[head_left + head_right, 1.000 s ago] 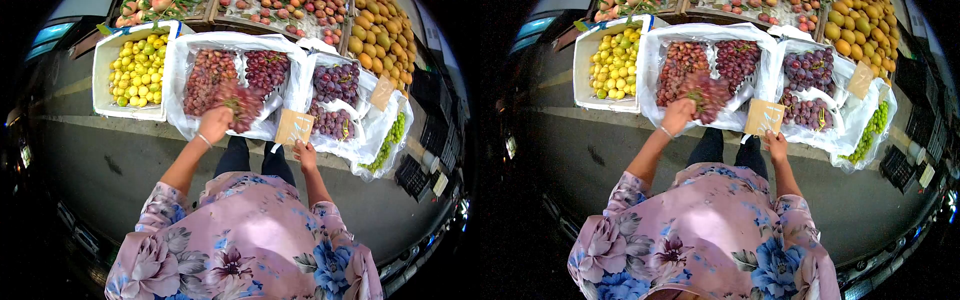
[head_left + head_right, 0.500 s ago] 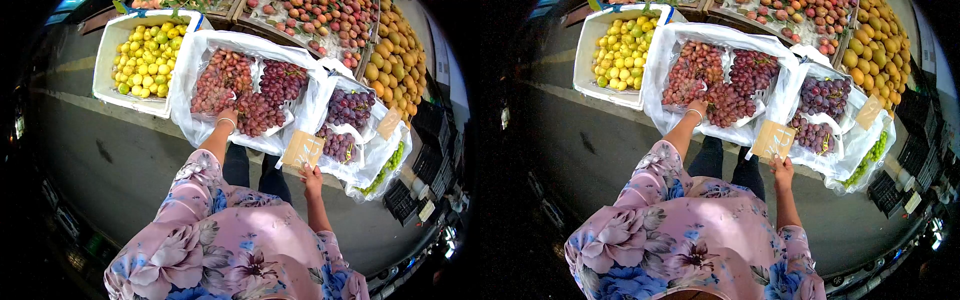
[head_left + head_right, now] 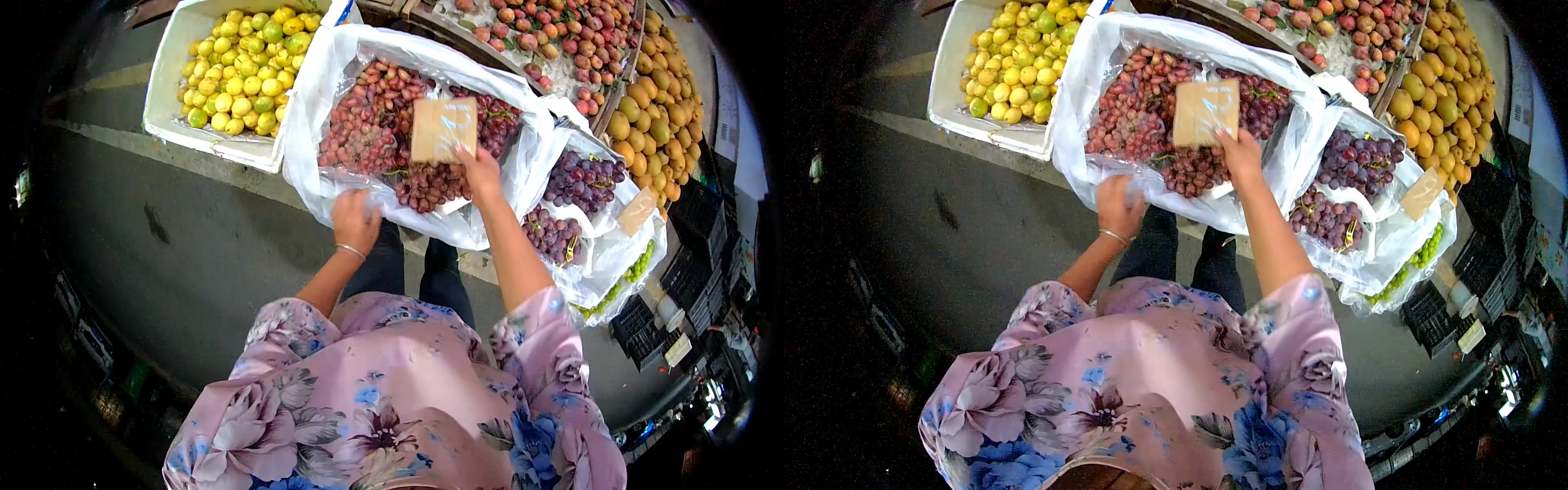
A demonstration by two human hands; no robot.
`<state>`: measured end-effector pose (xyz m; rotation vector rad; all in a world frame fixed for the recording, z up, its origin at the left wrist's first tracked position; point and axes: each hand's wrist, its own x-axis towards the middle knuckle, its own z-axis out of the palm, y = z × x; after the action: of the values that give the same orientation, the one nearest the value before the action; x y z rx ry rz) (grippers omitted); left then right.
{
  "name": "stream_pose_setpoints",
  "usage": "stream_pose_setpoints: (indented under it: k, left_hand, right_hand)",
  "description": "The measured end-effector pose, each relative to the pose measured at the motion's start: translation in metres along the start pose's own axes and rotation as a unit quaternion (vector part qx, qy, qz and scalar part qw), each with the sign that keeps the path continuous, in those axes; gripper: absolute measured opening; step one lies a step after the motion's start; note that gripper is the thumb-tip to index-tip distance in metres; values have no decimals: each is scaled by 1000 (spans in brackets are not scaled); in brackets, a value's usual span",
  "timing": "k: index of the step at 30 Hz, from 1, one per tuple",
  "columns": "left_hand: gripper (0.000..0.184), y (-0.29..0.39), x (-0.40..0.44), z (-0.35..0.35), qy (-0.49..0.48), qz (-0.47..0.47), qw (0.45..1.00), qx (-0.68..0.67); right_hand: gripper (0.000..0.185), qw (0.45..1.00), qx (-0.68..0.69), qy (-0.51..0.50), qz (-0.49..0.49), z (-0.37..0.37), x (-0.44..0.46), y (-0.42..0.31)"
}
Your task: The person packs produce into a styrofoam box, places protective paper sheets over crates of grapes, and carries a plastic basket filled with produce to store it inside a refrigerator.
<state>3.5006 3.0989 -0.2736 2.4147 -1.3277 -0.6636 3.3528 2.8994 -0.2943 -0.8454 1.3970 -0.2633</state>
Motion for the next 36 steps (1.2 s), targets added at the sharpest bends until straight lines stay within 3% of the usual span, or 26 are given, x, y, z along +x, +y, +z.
stream_pose_setpoints:
  k: [1,2,4,5,6,7,9,11,12,13,14,16,18,19,21,23,25,27,28,29,30,32,33,34,36]
  left_hand:
    - [50,-8,-7,-5,89,-34,995,-11]
    - [50,-22,-12,1,84,-36,996,-12]
    - [62,-51,-21,17,231,-336,905,-124]
    - [62,-65,-20,19,227,-337,905,-125]
    - [67,-74,-14,19,174,-410,836,-321]
    - [72,-83,-8,18,111,-463,723,-501]
    - [69,-93,1,16,72,-433,700,-564]
    - [59,-93,9,12,23,-369,674,-639]
    - [46,-108,9,20,-16,-381,627,-679]
    - [46,-107,6,18,-24,-385,625,-679]
    - [43,-106,9,17,-54,-402,589,-699]
    - [37,-100,10,15,-84,-417,542,-725]
    - [35,-101,2,14,-96,-420,546,-719]
    - [34,-100,-2,12,-104,-422,549,-714]
    - [33,-95,-14,4,-110,-425,542,-717]
    - [32,-90,-23,-8,-148,-422,571,-688]
    - [32,-89,-27,-15,-157,-391,579,-698]
    - [29,-86,-26,-23,-109,-436,566,-691]
    - [29,-75,-22,-33,-108,-432,569,-691]
    - [27,-66,-18,-45,-84,-442,625,-638]
    - [25,-55,-13,-56,-59,-449,676,-581]
    - [25,-53,3,-65,-46,-426,701,-570]
    - [25,-51,12,-71,-32,-405,723,-559]
    - [26,-32,25,-79,14,-395,691,-605]
    - [23,-41,52,-74,10,-377,687,-621]
  right_hand:
    - [27,1000,-14,-11,17,9,7,-7]
    - [27,1000,-15,-9,22,14,14,-9]
    - [28,997,-13,39,66,21,26,-9]
    - [28,997,-14,42,68,17,34,0]
    - [30,989,-125,72,-35,7,47,22]
    - [32,957,-234,101,-136,6,40,18]
    - [27,970,-197,106,-97,-11,15,26]
    - [25,954,-118,179,-210,-40,-3,52]
    - [25,936,-129,260,-199,-52,-22,57]
    - [24,912,-138,338,-187,-65,-41,64]
    - [26,893,-95,392,-198,-75,-55,76]
    - [27,869,-51,447,-207,-95,-73,117]
    - [34,904,61,410,103,-103,-89,138]
    - [34,903,65,413,105,-103,-94,139]
    - [41,954,54,289,57,-98,-102,136]
    - [42,951,58,298,53,-90,-107,124]
    - [40,907,-71,409,-71,-83,-113,117]
    - [45,912,-111,387,-81,-84,-122,129]
    - [47,951,-67,296,64,-82,-122,144]
    - [49,959,-22,194,208,-84,-123,157]
    - [49,959,-19,194,207,-77,-125,152]
    - [48,907,212,89,351,-55,-132,127]
    - [48,907,213,87,352,-55,-128,130]
    - [47,914,258,51,310,-54,-121,135]
    - [36,908,336,-10,249,-55,-110,145]
